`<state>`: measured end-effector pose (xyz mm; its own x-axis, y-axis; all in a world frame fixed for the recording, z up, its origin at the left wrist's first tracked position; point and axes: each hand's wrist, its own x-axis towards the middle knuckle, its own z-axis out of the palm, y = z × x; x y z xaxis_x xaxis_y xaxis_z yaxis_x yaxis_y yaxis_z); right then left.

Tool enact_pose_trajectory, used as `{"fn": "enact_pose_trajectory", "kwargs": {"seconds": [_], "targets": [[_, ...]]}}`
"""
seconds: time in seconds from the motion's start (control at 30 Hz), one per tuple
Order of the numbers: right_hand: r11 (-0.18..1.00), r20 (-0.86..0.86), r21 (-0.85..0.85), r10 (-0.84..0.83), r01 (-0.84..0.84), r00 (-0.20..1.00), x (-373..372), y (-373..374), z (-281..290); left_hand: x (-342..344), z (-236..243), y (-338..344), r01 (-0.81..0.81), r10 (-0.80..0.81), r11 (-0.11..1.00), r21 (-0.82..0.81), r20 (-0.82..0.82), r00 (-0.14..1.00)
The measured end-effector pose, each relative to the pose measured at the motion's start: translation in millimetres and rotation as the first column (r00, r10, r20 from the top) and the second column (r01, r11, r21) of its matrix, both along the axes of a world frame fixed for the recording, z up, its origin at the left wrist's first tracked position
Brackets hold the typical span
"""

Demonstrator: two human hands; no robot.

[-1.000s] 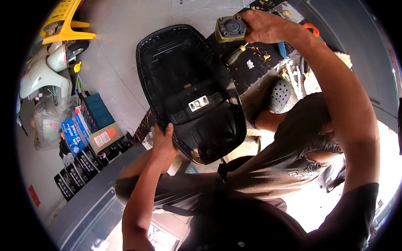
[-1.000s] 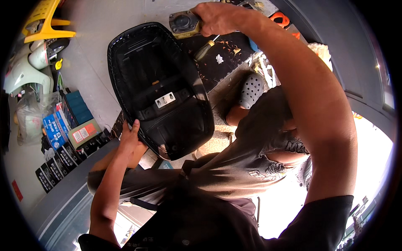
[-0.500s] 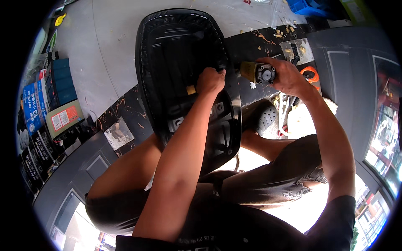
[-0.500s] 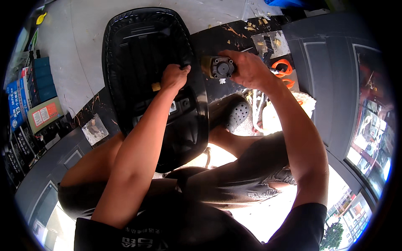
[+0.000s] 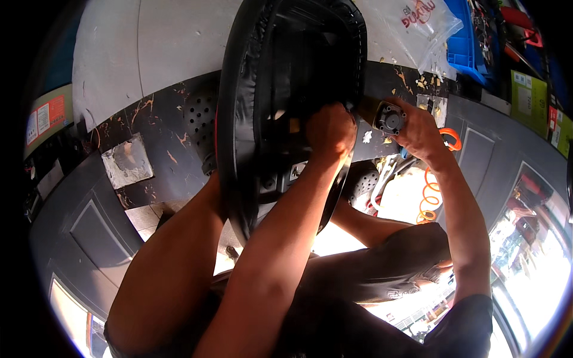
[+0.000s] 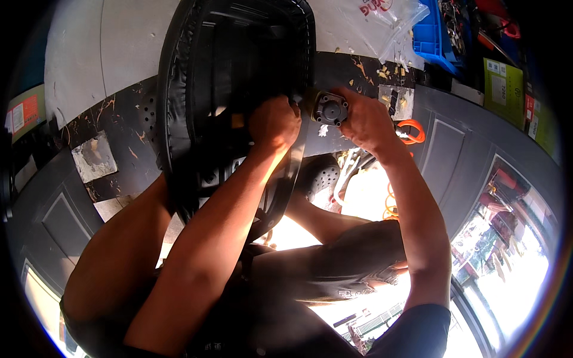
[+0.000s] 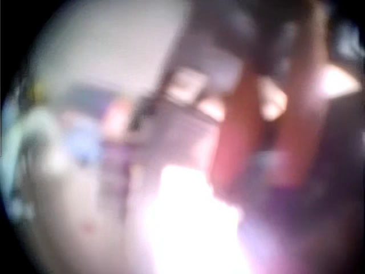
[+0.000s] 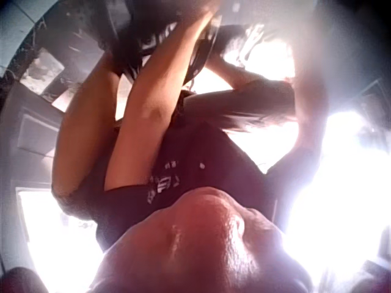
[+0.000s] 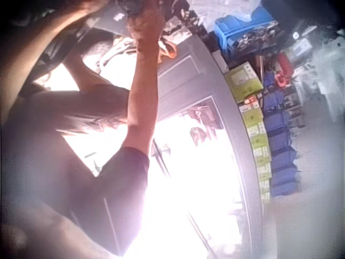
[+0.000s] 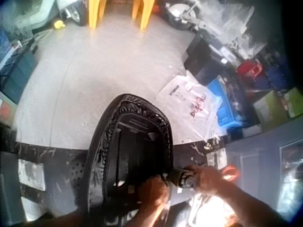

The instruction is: The person is repairing a motorcycle seat. They use a staple gun to attach the seat cover to the base, then use pliers to remove staples and a screwdriver to adjust components.

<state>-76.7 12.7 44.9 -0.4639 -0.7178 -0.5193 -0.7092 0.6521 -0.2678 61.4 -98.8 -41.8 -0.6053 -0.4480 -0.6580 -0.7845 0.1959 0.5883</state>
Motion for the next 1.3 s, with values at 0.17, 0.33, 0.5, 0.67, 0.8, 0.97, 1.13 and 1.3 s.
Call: {"fn": "enact_pose_trajectory", "kwargs": {"seconds": [0.17, 0.33, 0.5, 0.67, 0.8, 0.97, 1.13, 1.3], "targets": [[0.997, -0.031, 0.073, 0.003, -0.001, 1.000, -0.6, -18.1, 2.8, 1.3, -11.6, 9.0, -0.050, 0.049, 0.998, -0.027, -0.038, 0.998], [0.994, -0.081, 0.106, 0.049, -0.041, 0.995, -2.9, -20.1, -1.6, 2.0, -16.0, 14.6, -0.096, 0.095, 0.995, -0.010, -0.085, 0.992], [0.964, -0.138, 0.247, 0.132, -0.095, 0.982, -1.2, -38.2, -4.9, -1.4, -14.6, 16.2, -0.103, 0.100, 0.994, -0.043, -0.072, 0.992], [0.991, -0.018, 0.135, 0.017, -0.015, 1.000, -4.3, -27.0, 9.1, -6.0, -7.1, 16.5, -0.080, 0.077, 0.994, -0.079, -0.041, 0.996], [0.992, 0.109, -0.039, -0.117, 0.122, 0.987, -3.7, 14.1, 18.1, -2.9, -10.3, 16.7, -0.106, 0.102, 0.989, -0.104, -0.046, 0.994], [0.999, 0.016, 0.035, 0.033, -0.034, 0.999, 6.7, -0.7, 18.5, -3.7, -17.6, 16.7, -0.163, 0.159, 0.981, -0.105, -0.047, 0.986], [0.993, -0.028, 0.093, 0.079, -0.076, 0.996, 8.5, -1.4, 7.4, -4.9, -16.6, 12.7, -0.123, 0.122, 0.992, -0.034, -0.028, 0.992], [0.977, -0.012, 0.173, 0.126, -0.122, 0.992, -0.4, -6.3, -0.2, -1.3, -19.1, 17.0, -0.160, 0.155, 0.985, -0.065, -0.076, 0.985]]}}
